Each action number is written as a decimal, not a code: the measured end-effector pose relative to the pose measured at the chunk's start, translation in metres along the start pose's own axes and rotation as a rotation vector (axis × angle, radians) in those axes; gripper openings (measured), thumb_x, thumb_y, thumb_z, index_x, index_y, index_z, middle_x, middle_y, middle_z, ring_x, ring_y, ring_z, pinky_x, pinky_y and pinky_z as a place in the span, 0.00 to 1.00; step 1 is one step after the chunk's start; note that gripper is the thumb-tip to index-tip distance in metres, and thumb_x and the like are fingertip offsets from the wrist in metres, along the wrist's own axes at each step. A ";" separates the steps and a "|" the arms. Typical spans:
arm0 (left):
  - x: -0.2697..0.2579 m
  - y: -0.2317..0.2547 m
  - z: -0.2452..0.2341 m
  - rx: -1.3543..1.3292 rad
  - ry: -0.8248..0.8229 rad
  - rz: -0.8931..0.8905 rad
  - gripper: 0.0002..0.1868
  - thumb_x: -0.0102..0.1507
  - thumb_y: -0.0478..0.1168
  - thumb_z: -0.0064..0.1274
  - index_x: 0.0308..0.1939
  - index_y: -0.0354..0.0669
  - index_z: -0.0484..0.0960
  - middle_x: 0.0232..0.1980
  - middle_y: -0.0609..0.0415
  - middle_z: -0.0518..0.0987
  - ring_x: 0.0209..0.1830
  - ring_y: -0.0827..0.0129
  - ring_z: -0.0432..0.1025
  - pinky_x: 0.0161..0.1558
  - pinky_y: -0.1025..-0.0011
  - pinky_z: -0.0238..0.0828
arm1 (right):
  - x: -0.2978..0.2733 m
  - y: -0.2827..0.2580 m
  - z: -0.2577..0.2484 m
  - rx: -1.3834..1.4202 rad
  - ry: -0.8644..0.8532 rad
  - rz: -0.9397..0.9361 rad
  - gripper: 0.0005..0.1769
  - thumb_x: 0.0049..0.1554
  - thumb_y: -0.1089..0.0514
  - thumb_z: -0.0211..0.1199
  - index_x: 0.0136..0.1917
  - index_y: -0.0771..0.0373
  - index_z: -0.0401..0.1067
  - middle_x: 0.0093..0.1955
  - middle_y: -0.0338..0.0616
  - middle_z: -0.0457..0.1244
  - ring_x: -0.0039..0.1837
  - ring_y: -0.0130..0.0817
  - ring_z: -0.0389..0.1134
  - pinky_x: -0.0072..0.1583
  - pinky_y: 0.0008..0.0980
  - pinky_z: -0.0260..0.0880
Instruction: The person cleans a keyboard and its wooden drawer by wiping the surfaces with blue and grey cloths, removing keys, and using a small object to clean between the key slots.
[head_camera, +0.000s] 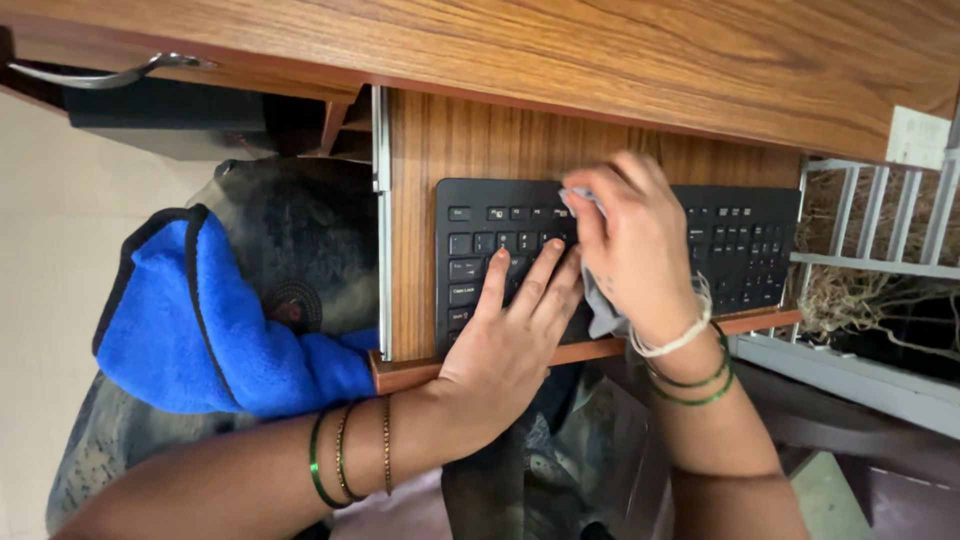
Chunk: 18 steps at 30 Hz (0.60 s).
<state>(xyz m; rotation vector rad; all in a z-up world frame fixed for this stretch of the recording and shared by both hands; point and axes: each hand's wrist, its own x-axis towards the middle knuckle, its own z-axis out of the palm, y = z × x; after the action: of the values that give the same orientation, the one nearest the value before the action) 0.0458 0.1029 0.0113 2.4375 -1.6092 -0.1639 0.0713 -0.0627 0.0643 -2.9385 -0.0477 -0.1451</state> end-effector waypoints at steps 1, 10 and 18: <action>0.000 0.000 0.000 -0.010 -0.018 0.011 0.47 0.60 0.58 0.49 0.76 0.35 0.57 0.80 0.41 0.50 0.80 0.48 0.42 0.70 0.38 0.41 | 0.004 -0.001 0.002 0.011 -0.002 -0.033 0.05 0.61 0.62 0.64 0.50 0.65 0.76 0.50 0.50 0.65 0.56 0.52 0.66 0.57 0.44 0.67; 0.000 -0.002 0.001 -0.061 -0.077 0.061 0.43 0.60 0.57 0.50 0.73 0.34 0.62 0.75 0.42 0.60 0.76 0.47 0.49 0.70 0.36 0.38 | 0.037 -0.049 0.016 0.138 -0.134 -0.261 0.06 0.61 0.61 0.63 0.50 0.66 0.75 0.49 0.46 0.65 0.53 0.47 0.65 0.55 0.41 0.68; 0.002 0.000 0.005 -0.059 -0.121 0.100 0.41 0.61 0.58 0.48 0.71 0.34 0.66 0.73 0.43 0.63 0.75 0.44 0.50 0.69 0.34 0.37 | 0.024 -0.051 -0.008 -0.025 -0.266 -0.340 0.03 0.55 0.63 0.64 0.44 0.63 0.75 0.45 0.43 0.63 0.51 0.44 0.64 0.53 0.42 0.66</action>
<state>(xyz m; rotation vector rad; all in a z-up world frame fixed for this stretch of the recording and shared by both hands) 0.0452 0.1007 0.0063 2.3379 -1.7457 -0.3429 0.0925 -0.0139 0.0842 -2.9281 -0.5878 0.1982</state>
